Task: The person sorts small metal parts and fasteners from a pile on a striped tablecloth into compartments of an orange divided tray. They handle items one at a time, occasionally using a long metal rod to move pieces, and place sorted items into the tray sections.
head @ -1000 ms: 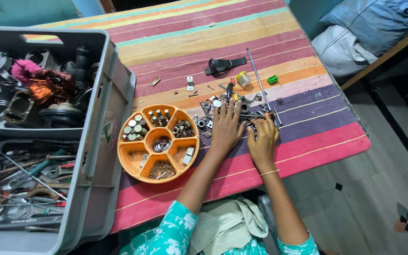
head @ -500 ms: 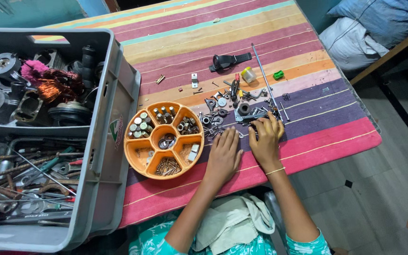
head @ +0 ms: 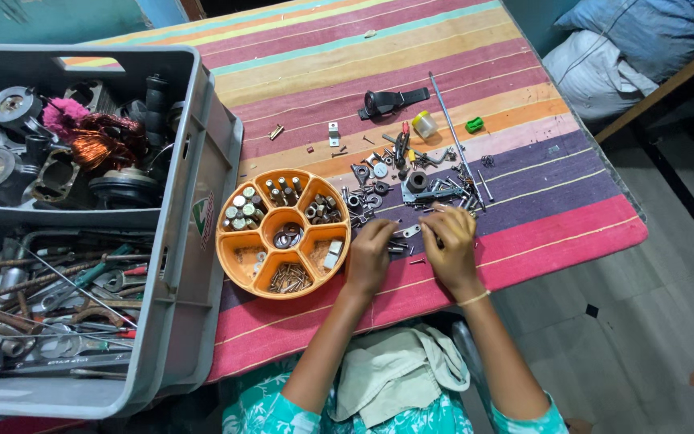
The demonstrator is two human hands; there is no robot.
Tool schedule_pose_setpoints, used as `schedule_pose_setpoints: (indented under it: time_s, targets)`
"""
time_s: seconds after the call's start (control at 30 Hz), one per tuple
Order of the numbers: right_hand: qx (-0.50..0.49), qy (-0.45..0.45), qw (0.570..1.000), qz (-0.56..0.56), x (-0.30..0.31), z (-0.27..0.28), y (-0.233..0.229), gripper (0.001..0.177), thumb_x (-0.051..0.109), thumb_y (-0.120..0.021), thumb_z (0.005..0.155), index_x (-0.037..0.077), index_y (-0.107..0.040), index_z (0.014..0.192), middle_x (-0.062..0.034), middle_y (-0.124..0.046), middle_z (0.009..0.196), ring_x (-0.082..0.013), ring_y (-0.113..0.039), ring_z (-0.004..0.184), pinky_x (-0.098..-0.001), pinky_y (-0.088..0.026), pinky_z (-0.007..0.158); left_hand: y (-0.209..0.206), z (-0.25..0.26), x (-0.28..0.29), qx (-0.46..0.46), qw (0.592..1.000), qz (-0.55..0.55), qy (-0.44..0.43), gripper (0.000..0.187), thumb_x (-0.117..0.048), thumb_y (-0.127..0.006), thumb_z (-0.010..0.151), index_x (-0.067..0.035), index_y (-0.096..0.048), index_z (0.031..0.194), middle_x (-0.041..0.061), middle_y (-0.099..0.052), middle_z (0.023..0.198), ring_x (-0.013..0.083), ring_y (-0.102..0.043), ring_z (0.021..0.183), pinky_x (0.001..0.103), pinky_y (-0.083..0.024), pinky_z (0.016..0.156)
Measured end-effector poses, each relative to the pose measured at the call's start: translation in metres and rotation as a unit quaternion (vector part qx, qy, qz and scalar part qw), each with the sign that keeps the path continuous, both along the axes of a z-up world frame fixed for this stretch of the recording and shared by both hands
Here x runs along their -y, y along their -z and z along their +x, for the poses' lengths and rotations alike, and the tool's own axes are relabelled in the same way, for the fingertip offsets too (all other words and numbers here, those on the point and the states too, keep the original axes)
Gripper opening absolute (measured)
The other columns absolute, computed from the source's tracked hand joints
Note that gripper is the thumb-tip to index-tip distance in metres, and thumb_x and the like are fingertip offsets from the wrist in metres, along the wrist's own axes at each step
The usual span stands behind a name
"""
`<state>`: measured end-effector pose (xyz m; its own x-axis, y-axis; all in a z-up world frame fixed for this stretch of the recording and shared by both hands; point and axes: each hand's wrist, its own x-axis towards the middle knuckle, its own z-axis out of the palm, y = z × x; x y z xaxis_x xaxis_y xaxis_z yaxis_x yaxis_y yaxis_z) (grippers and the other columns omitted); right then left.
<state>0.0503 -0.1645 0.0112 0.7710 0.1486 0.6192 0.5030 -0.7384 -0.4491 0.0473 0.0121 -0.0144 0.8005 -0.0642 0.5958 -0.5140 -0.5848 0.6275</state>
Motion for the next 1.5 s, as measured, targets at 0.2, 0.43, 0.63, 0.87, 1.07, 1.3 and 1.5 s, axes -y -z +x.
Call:
schedule_pose_setpoints:
  time_s: [0.2, 0.43, 0.63, 0.87, 1.07, 1.3, 1.5]
  targets:
    - [-0.073, -0.071, 0.994, -0.033, 0.007, -0.042, -0.009, 0.023, 0.019, -0.077, 0.081, 0.006, -0.076, 0.101, -0.0100, -0.070, 0.104, -0.0279, -0.061, 0.103, -0.0419, -0.040, 0.089, 0.007, -0.012, -0.002, -0.035, 0.988, -0.150, 0.030, 0.039, 0.011, -0.063, 0.091, 0.006, -0.065, 0.130, 0.021, -0.055, 0.133, 0.0305, -0.070, 0.103, 0.032, -0.065, 0.084]
    - [-0.187, -0.064, 0.943, 0.267, 0.010, -0.020, 0.011, 0.008, 0.005, -0.067, 0.091, 0.010, -0.071, 0.095, -0.0066, -0.071, 0.095, -0.0183, -0.062, 0.084, -0.0296, -0.049, 0.075, 0.002, -0.013, -0.007, 0.030, 0.997, -0.070, 0.013, 0.026, 0.009, -0.064, 0.090, 0.001, -0.068, 0.114, 0.022, -0.069, 0.122, 0.0373, -0.071, 0.109, 0.040, -0.058, 0.094]
    - [-0.346, -0.112, 0.749, 0.554, 0.022, 0.011, 0.000, 0.010, 0.014, -0.068, 0.088, 0.012, -0.075, 0.095, -0.0082, -0.069, 0.087, -0.0145, -0.057, 0.070, -0.0259, -0.049, 0.059, -0.007, -0.019, -0.007, -0.030, 0.997, -0.066, 0.010, 0.034, 0.016, -0.053, 0.083, 0.004, -0.067, 0.111, 0.020, -0.066, 0.105, 0.0393, -0.064, 0.100, 0.046, -0.052, 0.089]
    - [-0.237, -0.064, 0.969, -0.011, -0.007, -0.017, -0.013, 0.014, 0.016, -0.078, 0.081, 0.005, -0.074, 0.089, -0.0122, -0.066, 0.084, -0.0296, -0.065, 0.083, -0.0410, -0.052, 0.075, -0.010, -0.017, -0.007, -0.033, 0.998, -0.056, 0.011, 0.031, 0.009, -0.059, 0.080, 0.006, -0.067, 0.110, 0.020, -0.060, 0.101, 0.0376, -0.057, 0.098, 0.045, -0.048, 0.088]
    - [-0.173, -0.064, 0.983, -0.009, -0.006, -0.018, -0.006, 0.010, 0.011, -0.071, 0.089, 0.002, -0.070, 0.093, -0.0137, -0.066, 0.094, -0.0337, -0.065, 0.093, -0.0426, -0.052, 0.082, -0.008, -0.021, -0.006, -0.025, 0.999, -0.019, 0.001, 0.019, 0.001, -0.071, 0.085, 0.003, -0.070, 0.104, 0.017, -0.063, 0.099, 0.0360, -0.057, 0.096, 0.045, -0.048, 0.086]
    - [-0.266, -0.010, 0.951, 0.154, 0.003, -0.010, 0.011, 0.016, 0.006, -0.062, 0.092, -0.001, -0.068, 0.105, -0.0074, -0.069, 0.091, -0.0217, -0.066, 0.077, -0.0359, -0.053, 0.067, -0.007, -0.019, -0.004, -0.069, 0.997, -0.031, -0.001, 0.010, -0.004, -0.073, 0.089, 0.002, -0.069, 0.097, 0.018, -0.063, 0.093, 0.0367, -0.056, 0.091, 0.046, -0.047, 0.082]
    - [-0.371, -0.173, 0.554, 0.725, 0.039, 0.012, 0.015, 0.022, 0.017, -0.052, 0.090, 0.000, -0.067, 0.091, -0.0054, -0.059, 0.075, -0.0122, -0.050, 0.061, -0.0220, -0.034, 0.047, -0.004, -0.024, -0.011, -0.073, 0.996, -0.053, 0.021, 0.014, -0.005, -0.073, 0.088, 0.002, -0.067, 0.100, 0.019, -0.061, 0.097, 0.0381, -0.056, 0.093, 0.047, -0.047, 0.083]
